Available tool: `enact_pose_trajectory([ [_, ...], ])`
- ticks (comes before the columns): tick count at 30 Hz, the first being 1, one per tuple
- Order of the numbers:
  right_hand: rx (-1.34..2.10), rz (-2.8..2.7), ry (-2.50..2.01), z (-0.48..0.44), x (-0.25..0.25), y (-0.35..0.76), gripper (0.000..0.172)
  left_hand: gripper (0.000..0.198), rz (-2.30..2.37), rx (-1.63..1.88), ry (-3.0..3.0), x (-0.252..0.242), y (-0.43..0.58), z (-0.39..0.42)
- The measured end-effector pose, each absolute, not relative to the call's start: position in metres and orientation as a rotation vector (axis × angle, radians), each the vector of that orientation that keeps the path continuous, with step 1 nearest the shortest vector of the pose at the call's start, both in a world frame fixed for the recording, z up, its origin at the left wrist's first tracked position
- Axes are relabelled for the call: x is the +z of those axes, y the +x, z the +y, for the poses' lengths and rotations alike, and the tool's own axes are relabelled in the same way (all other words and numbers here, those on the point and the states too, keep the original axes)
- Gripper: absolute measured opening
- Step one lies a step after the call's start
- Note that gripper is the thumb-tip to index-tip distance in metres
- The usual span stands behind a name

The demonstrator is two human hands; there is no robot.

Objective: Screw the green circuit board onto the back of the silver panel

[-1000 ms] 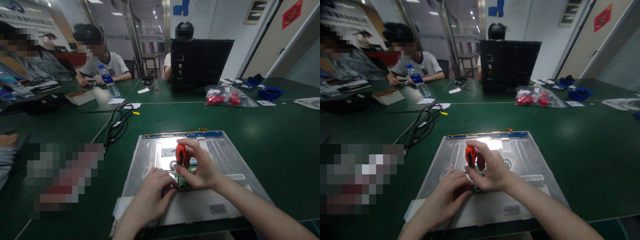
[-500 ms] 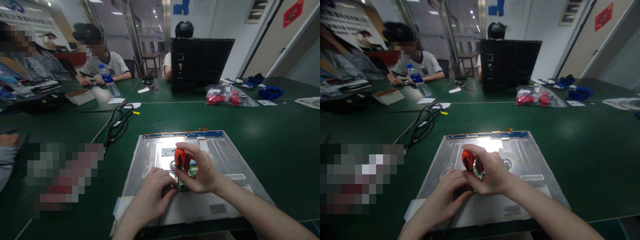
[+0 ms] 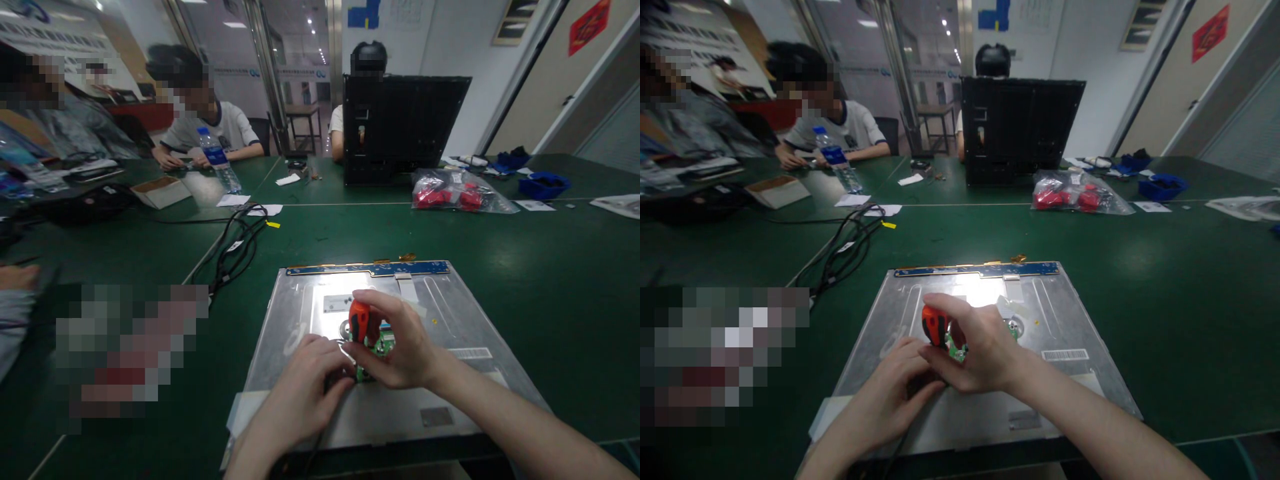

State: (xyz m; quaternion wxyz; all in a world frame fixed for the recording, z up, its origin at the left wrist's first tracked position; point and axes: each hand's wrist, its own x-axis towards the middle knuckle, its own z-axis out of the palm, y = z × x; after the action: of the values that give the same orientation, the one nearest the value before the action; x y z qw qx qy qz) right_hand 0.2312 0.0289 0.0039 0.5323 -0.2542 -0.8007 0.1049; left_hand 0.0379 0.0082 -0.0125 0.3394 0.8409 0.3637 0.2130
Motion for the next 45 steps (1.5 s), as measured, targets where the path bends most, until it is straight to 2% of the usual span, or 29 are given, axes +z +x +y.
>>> enact_pose_trajectory([
  [13,0.037,-1.897,-0.536,0.0255,0.0091,0.2269,0.051,0.015,0.946,0.553,2.223,-0.0134,0.0381,0.0071],
  [25,0.021,-1.904,-0.589,0.0296,0.0051,0.2272,0.048,0.01,0.944,0.571,2.252,-0.0112,0.0384,0.0064],
  [45,0.111,-1.932,-0.482,0.0281,0.0088,0.2293,0.053,0.015,0.938,0.558,2.213,-0.0113,0.0378,0.008],
])
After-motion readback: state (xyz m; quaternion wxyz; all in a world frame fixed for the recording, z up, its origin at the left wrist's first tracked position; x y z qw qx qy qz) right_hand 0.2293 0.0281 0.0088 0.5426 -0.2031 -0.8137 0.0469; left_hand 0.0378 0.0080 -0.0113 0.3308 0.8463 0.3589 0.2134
